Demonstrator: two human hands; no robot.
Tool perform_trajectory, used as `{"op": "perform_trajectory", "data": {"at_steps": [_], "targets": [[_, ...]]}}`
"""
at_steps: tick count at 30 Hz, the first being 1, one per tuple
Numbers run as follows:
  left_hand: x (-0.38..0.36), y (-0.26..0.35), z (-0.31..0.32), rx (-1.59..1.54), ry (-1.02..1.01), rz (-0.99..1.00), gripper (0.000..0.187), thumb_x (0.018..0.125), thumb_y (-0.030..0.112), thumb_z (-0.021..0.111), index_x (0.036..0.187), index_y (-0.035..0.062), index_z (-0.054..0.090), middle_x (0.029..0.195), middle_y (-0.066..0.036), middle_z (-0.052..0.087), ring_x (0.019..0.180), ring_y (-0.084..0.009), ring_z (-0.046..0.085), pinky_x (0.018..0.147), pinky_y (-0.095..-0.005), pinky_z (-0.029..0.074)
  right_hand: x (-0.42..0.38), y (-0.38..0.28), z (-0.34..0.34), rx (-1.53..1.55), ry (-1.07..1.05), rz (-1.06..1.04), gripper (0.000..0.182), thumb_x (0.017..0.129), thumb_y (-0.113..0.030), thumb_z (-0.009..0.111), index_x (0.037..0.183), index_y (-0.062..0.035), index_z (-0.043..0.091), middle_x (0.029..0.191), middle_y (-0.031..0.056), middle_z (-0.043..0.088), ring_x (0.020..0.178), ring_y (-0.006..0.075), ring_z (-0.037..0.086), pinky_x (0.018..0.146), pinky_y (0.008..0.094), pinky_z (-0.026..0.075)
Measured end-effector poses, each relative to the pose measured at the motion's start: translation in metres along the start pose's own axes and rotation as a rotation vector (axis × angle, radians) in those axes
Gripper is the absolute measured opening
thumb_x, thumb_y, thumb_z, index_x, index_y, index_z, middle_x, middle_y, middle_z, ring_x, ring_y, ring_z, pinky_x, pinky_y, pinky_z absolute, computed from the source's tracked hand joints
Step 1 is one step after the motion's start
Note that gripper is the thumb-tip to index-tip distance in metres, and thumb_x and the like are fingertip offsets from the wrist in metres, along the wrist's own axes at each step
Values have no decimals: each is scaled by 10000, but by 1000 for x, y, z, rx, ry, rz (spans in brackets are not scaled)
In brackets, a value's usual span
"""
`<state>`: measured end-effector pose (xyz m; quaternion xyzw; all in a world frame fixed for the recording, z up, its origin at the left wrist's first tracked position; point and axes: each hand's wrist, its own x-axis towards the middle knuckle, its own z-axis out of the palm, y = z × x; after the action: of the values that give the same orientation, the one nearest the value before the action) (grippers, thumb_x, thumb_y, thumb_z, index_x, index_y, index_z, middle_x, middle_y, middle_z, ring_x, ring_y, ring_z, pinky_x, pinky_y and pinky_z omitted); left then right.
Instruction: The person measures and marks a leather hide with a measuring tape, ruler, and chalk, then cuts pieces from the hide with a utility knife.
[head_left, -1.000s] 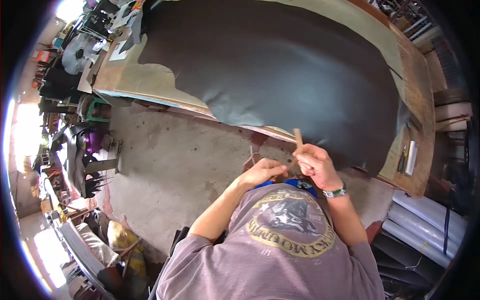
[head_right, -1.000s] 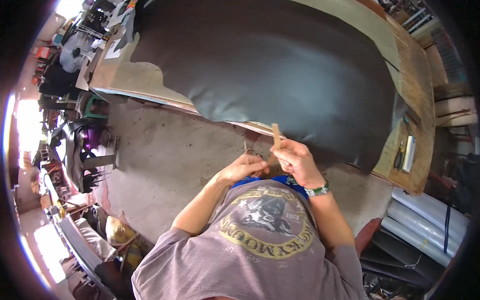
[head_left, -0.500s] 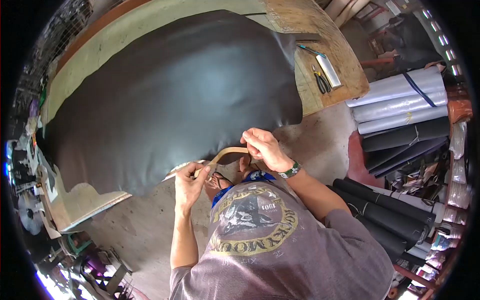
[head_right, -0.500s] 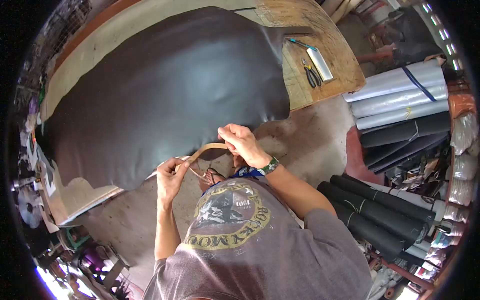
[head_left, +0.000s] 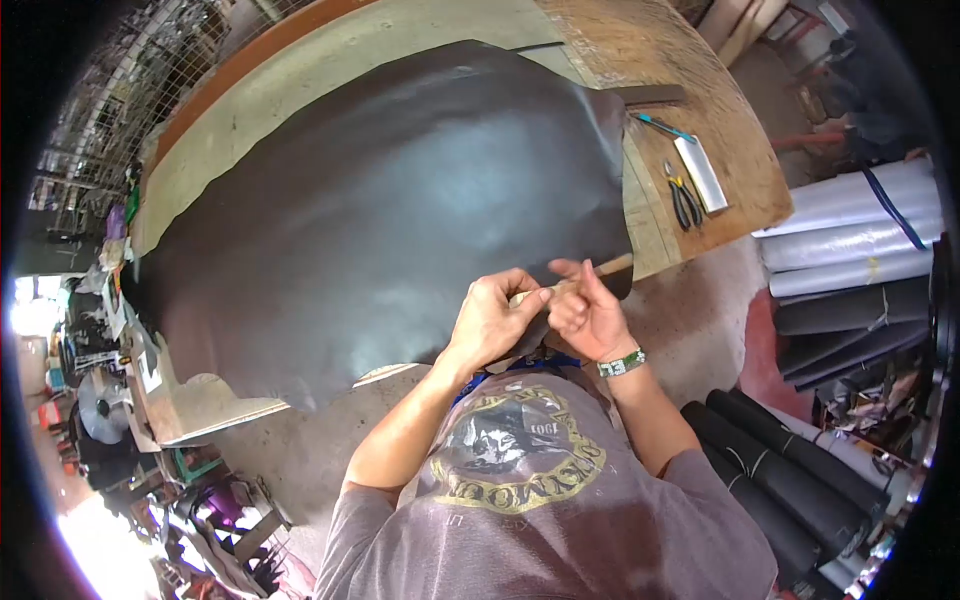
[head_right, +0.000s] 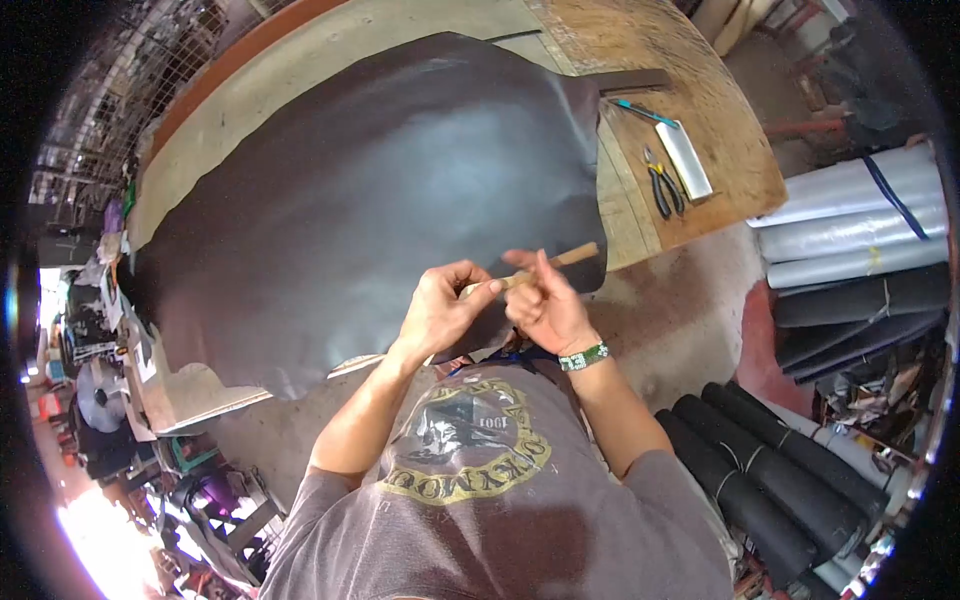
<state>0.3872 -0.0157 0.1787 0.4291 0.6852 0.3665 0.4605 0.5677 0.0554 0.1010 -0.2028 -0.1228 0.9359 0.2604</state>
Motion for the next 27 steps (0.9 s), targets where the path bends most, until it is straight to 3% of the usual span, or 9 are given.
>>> {"op": "perform_trajectory", "data": {"at_steps": [2, 5, 8, 10, 12, 14, 18, 21, 27], "targets": [[15, -21, 2, 8, 11, -40, 273, 939, 258, 740, 927, -14, 720, 685, -2, 590, 647, -84, 480, 576, -301, 409, 8, -15, -15, -121, 161, -139, 421, 1097, -399, 475, 1230, -28, 622, 636, -67, 371, 523, 59, 342, 515, 233, 301], [39, -37, 3, -10, 3, -80, 269, 930, 255, 747, 893, -11, 729, 660, 8, 595, 627, -83, 498, 561, -306, 419, 15, -48, -27, -634, 374, -204, 446, 1102, -388, 469, 1149, 4, 678, 628, -66, 441, 512, 28, 363, 462, 211, 278], [78, -45, 15, -3, -2, -98, 265, 930, 236, 755, 873, -22, 733, 650, 22, 589, 624, -63, 499, 545, -288, 419, 28, -87, -45, -788, 423, -155, 449, 1084, -417, 505, 1095, -20, 715, 624, -66, 473, 519, 26, 389, 469, 209, 294], [114, -60, 30, 114, 18, -93, 315, 907, 288, 764, 882, -24, 736, 665, -47, 655, 617, -132, 580, 593, -336, 478, 48, -107, -66, -1020, 546, -262, 397, 1074, -387, 535, 1077, -40, 727, 635, -60, 497, 541, 31, 425, 494, 205, 332], [139, -89, 47, 309, 75, -86, 349, 892, 333, 764, 887, -15, 744, 690, -103, 683, 644, -206, 640, 641, -373, 510, 71, -126, -134, -1335, 631, -537, 376, 1025, -341, 619, 1126, 14, 692, 752, 25, 689, 672, 158, 630, 641, 340, 505], [149, -95, 56, 421, 115, -93, 371, 879, 367, 763, 891, -4, 753, 710, -144, 701, 674, -267, 682, 680, -405, 530, 70, -137, -158, -1440, 768, -682, 380, 1006, -335, 624, 1190, -4, 665, 797, 104, 724, 723, 249, 690, 691, 398, 528], [145, -80, 62, 431, 123, -188, 373, 866, 397, 761, 902, 26, 772, 756, -173, 722, 755, -324, 723, 738, -434, 553, 32, -121, -110, -1715, 814, -335, 349, 1005, -322, 583, 1274, -107, 641, 754, 195, 676, 736, 373, 691, 683, 466, 522], [149, -76, 71, 427, 136, -242, 363, 862, 404, 758, 919, 46, 782, 813, -184, 739, 823, -343, 735, 784, -444, 566, 31, -106, -115, -1845, 727, -393, 411, 1011, -334, 562, 1356, -111, 582, 774, 234, 668, 784, 472, 648, 679, 560, 486], [161, -67, 74, 404, 116, -281, 351, 873, 401, 720, 944, 65, 787, 905, -206, 747, 901, -364, 733, 836, -463, 578, 36, -110, -106, -2019, 663, -546, 417, 1010, -248, 577, 1401, -103, 573, 758, 222, 649, 729, 439, 640, 668, 520, 488]]}}
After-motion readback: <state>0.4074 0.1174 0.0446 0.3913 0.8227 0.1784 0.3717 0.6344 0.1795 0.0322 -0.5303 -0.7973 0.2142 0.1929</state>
